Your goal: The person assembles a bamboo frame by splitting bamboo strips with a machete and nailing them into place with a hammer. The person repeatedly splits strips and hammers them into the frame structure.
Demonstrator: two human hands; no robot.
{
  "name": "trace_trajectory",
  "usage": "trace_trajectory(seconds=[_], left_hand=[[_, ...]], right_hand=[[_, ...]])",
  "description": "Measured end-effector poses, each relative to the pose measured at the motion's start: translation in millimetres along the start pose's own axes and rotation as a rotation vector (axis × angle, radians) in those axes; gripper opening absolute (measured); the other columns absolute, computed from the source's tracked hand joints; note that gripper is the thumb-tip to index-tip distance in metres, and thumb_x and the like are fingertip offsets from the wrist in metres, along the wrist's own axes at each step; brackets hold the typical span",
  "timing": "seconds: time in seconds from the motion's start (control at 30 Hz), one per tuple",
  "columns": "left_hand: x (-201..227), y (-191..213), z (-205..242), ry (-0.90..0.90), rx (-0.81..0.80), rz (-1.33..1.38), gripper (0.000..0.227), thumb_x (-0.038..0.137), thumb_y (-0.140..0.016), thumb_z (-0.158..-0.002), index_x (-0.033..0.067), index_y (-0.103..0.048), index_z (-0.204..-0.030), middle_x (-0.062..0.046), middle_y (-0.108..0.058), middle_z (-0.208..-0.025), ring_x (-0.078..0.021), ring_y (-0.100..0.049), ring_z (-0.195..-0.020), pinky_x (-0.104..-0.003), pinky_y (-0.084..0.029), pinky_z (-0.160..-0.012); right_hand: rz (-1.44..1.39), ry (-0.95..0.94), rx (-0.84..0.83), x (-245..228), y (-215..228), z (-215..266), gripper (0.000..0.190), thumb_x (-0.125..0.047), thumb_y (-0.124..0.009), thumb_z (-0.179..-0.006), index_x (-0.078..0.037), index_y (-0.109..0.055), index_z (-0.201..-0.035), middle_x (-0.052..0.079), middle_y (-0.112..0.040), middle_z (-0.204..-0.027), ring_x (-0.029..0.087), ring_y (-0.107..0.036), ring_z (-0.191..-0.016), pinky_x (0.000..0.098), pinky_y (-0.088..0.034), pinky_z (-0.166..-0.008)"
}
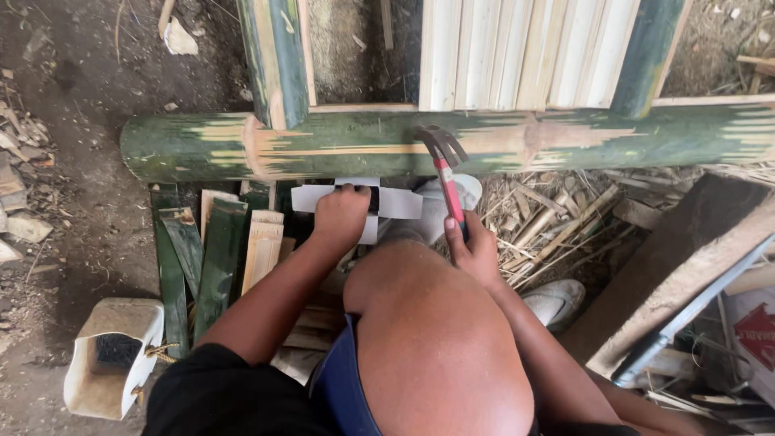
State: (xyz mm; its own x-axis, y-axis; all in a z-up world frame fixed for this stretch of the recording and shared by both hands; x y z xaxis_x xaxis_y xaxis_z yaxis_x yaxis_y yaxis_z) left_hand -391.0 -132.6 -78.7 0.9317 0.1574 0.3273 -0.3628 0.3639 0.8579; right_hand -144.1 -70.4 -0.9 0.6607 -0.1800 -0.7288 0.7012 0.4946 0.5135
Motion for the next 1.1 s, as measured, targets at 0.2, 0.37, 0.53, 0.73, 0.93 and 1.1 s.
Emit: trace_trajectory(seconds=[0.2,0.37,0.53,0.73,0.93,1.1], left_hand=[[2,5,0,-0.075,0.057,-0.048,0.013,0.011,-0.064,-0.083,0.0042,-0.064,-0.093,-0.015,-0.07,-0.088,-0.0313,-0.072,-0.076,-0.043,-0.058,-0.062],[-8,14,8,0.065,-0.008,0.196,0.027,0.027,-0.062,-0.097,0.0007,-0.057,-0.095,-0.019,-0.069,-0.088,-0.0386,-0.071,-0.079,-0.048,-0.056,-0.067],[-9,34,6,0.103,-0.111,0.291,0.018,0.017,-0.057,-0.099,0.0005,-0.051,-0.105,-0.025,-0.069,-0.085,-0.0473,-0.067,-0.078,-0.057,-0.052,-0.07],[-13,51,0,0.094,-0.093,0.519,0.014,0.017,-0.069,-0.092,0.0054,-0.067,-0.099,-0.024,-0.073,-0.088,-0.0445,-0.07,-0.083,-0.052,-0.055,-0.075],[-17,65,-1,0.21,-0.155,1.181,0.018,0.002,-0.066,-0.094,0.0016,-0.073,-0.11,-0.016,-0.078,-0.102,-0.0249,-0.079,-0.095,-0.034,-0.061,-0.074],[13,90,-54,0.122,0.095,1.399,0.016,0.0,-0.063,-0.1,-0.0022,-0.072,-0.113,-0.007,-0.076,-0.104,-0.0134,-0.076,-0.094,-0.026,-0.062,-0.075]], right_hand=[[0.021,-0.078,-0.019,-4,15,-3,0.033,-0.035,-0.058,-0.102,-0.002,-0.065,-0.102,0.009,-0.06,-0.058,0.017,-0.057,-0.05,0.0362,-0.047,-0.051],[0.084,-0.042,0.042,0,18,2,0.033,-0.033,-0.057,-0.103,-0.001,-0.065,-0.107,0.011,-0.061,-0.06,0.02,-0.059,-0.052,0.0376,-0.048,-0.053],[0.124,-0.044,0.045,4,27,-5,0.032,-0.032,-0.052,-0.107,-0.002,-0.06,-0.104,0.013,-0.062,-0.063,0.023,-0.063,-0.055,0.0394,-0.048,-0.054],[0.077,-0.045,0.045,2,25,-8,0.031,-0.031,-0.052,-0.108,-0.001,-0.059,-0.102,0.01,-0.061,-0.065,0.019,-0.06,-0.055,0.0377,-0.048,-0.054],[-0.089,-0.161,0.017,-25,33,-10,0.029,-0.029,-0.051,-0.108,-0.002,-0.06,-0.107,0.001,-0.057,-0.065,0.01,-0.049,-0.053,0.0313,-0.04,-0.048],[-0.271,0.228,-0.062,-47,67,-31,0.043,-0.036,-0.054,-0.109,0.004,-0.05,-0.125,0.004,-0.058,-0.084,0.008,-0.054,-0.066,0.0271,-0.047,-0.059]])
Point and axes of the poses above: each hand's wrist, its own z-axis away from the middle knuckle, its own y-axis out of the back of the hand, x = y × z, the point moved 2 cm from there along -z, towards the middle knuckle
